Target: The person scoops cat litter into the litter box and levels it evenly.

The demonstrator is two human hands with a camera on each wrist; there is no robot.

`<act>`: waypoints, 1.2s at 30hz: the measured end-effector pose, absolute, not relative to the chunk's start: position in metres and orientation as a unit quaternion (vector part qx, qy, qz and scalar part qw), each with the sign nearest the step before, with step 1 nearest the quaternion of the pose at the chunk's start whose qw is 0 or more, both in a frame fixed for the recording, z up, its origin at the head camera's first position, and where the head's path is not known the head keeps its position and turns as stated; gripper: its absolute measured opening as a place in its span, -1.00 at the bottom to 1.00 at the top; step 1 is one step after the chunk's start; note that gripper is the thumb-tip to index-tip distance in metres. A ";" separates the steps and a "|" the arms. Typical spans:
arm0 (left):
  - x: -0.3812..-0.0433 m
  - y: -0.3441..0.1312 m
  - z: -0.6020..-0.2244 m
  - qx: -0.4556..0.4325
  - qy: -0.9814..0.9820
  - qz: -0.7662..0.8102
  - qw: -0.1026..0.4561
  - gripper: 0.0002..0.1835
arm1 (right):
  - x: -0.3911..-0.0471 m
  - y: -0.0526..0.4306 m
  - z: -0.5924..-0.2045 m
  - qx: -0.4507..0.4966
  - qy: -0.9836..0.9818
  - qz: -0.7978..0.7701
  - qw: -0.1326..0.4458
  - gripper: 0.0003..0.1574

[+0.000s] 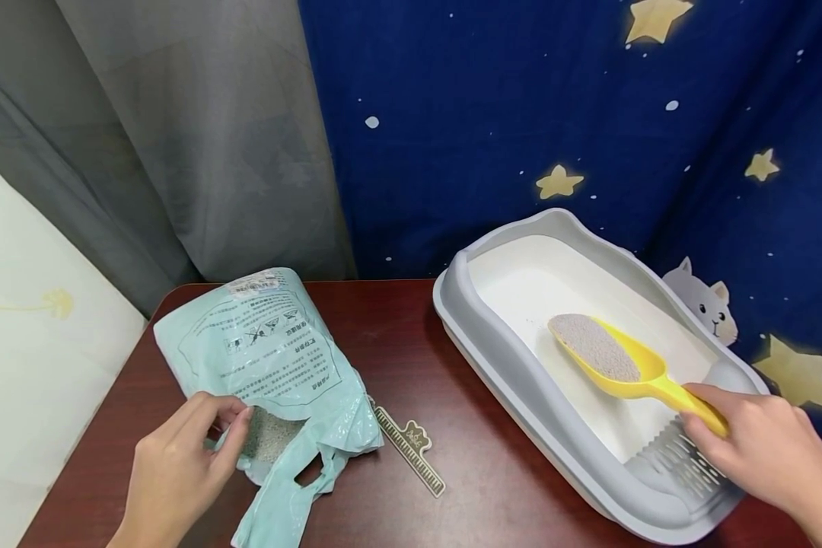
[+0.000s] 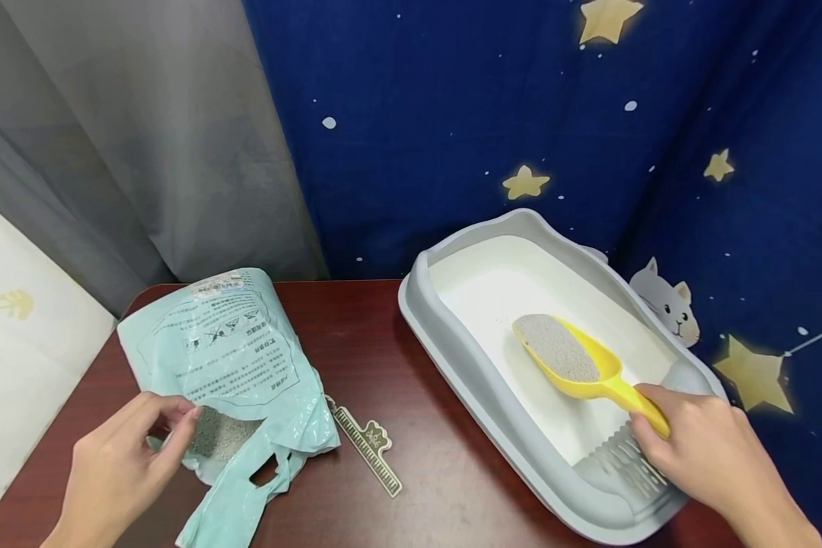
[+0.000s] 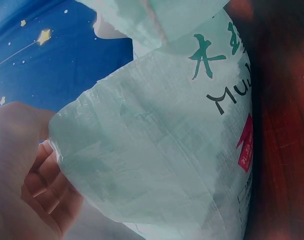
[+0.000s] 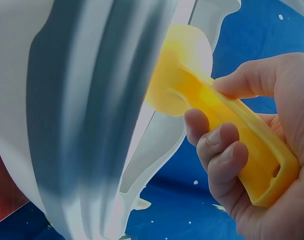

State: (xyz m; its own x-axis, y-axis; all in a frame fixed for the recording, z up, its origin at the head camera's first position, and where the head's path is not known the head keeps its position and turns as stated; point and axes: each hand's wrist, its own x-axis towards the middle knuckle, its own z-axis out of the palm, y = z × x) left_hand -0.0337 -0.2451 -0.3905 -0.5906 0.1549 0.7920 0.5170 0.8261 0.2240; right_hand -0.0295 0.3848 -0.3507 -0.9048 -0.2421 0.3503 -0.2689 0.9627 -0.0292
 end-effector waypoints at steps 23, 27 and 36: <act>-0.033 -0.246 -0.393 -0.194 -0.866 -0.221 0.406 -0.52 | -0.049 0.397 -0.353 0.155 -0.982 0.020 0.108 -0.67; -0.033 -0.246 -0.393 -0.196 -0.865 -0.221 0.404 -0.52 | -0.054 0.397 -0.350 0.141 -0.988 0.016 0.068 -0.63; -0.033 -0.246 -0.393 -0.194 -0.867 -0.222 0.401 -0.51 | -0.065 0.398 -0.339 0.193 -0.975 0.022 0.103 -0.69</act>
State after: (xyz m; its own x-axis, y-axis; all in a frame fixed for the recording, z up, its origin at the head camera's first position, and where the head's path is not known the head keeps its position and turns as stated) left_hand -0.0329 -0.2463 -0.3931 -0.6038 0.1578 0.7814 0.5140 0.8263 0.2304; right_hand -0.0648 0.3982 -0.3395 -0.9039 -0.3727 0.2098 -0.3819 0.9242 -0.0039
